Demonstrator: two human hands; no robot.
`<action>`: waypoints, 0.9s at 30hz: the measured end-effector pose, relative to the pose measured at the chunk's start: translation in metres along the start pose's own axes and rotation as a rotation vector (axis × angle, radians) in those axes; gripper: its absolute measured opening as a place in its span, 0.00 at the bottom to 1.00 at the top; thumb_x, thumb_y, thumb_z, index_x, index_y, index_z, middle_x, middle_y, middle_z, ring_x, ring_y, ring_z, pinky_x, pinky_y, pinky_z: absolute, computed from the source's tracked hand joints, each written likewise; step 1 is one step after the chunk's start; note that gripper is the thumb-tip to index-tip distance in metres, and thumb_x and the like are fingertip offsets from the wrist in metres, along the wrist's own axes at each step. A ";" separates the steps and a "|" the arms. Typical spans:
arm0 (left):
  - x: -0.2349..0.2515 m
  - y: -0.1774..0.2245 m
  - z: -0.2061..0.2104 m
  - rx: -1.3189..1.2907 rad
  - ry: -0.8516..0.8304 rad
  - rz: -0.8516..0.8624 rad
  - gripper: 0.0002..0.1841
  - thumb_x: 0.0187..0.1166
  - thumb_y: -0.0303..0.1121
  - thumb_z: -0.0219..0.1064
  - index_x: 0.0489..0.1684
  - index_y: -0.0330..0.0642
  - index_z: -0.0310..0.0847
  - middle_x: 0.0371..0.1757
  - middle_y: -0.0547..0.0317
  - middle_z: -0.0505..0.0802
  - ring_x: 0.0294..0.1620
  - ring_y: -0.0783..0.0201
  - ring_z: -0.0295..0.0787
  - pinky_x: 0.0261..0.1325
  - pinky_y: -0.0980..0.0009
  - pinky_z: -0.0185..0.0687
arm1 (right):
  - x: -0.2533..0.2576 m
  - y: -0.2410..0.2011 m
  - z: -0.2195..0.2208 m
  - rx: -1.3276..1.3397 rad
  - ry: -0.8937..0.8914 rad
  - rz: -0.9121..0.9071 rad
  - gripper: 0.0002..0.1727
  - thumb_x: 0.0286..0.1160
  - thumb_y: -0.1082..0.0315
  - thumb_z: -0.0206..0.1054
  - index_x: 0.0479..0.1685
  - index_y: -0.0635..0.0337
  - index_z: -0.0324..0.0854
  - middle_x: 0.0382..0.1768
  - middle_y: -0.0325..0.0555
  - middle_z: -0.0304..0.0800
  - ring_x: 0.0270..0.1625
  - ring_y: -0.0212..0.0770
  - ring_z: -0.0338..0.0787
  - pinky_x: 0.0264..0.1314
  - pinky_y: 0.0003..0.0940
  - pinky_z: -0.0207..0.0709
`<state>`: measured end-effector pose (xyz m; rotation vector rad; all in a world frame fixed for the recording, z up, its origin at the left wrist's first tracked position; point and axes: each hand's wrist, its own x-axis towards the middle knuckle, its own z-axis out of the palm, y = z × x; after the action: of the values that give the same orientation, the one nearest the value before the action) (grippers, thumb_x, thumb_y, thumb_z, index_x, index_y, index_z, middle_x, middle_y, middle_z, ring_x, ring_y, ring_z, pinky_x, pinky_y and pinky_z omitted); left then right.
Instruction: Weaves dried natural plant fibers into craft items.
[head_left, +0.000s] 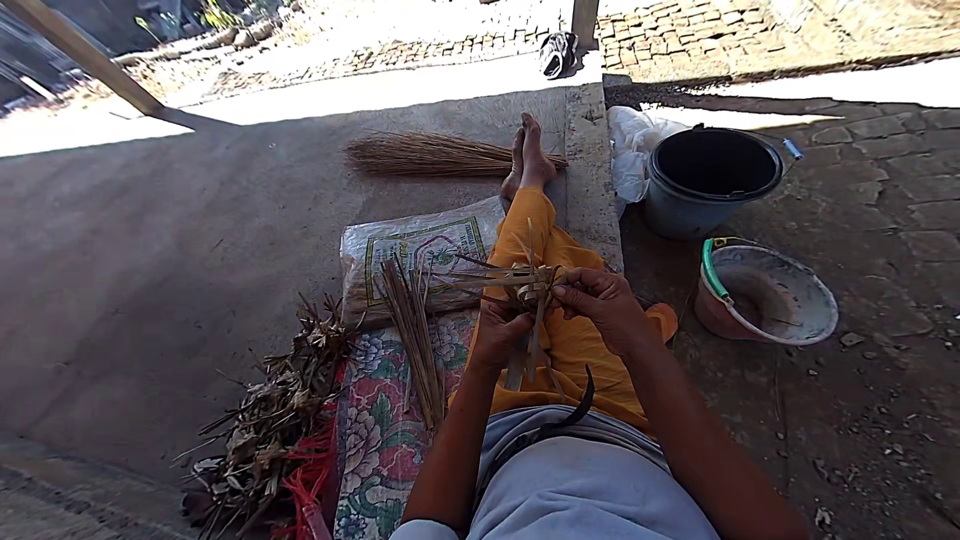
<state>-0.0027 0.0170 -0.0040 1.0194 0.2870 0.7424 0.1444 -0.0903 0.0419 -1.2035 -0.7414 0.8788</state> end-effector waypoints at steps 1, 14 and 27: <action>0.000 0.000 -0.001 0.008 -0.005 -0.013 0.10 0.62 0.16 0.73 0.40 0.34 0.90 0.38 0.54 0.97 0.42 0.63 0.97 0.58 0.64 0.91 | 0.000 0.001 0.000 -0.006 0.005 -0.001 0.05 0.77 0.81 0.66 0.38 0.65 0.87 0.26 0.41 0.90 0.25 0.28 0.84 0.34 0.19 0.81; 0.003 -0.006 0.003 -0.003 0.056 0.109 0.07 0.72 0.21 0.73 0.42 0.41 0.92 0.40 0.62 0.97 0.43 0.72 0.94 0.56 0.71 0.89 | 0.001 0.010 -0.002 -0.355 -0.075 -0.126 0.09 0.73 0.70 0.75 0.49 0.58 0.86 0.34 0.35 0.92 0.35 0.25 0.88 0.42 0.22 0.83; 0.014 -0.006 -0.020 -0.403 0.078 0.207 0.23 0.56 0.35 0.87 0.51 0.38 0.92 0.51 0.43 0.96 0.55 0.50 0.96 0.66 0.55 0.89 | 0.013 0.020 -0.015 -0.361 -0.442 0.024 0.06 0.73 0.69 0.71 0.37 0.59 0.79 0.26 0.29 0.79 0.28 0.20 0.78 0.35 0.17 0.72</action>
<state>-0.0008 0.0376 -0.0180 0.6427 0.0919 0.9835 0.1602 -0.0839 0.0195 -1.3496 -1.2863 1.0772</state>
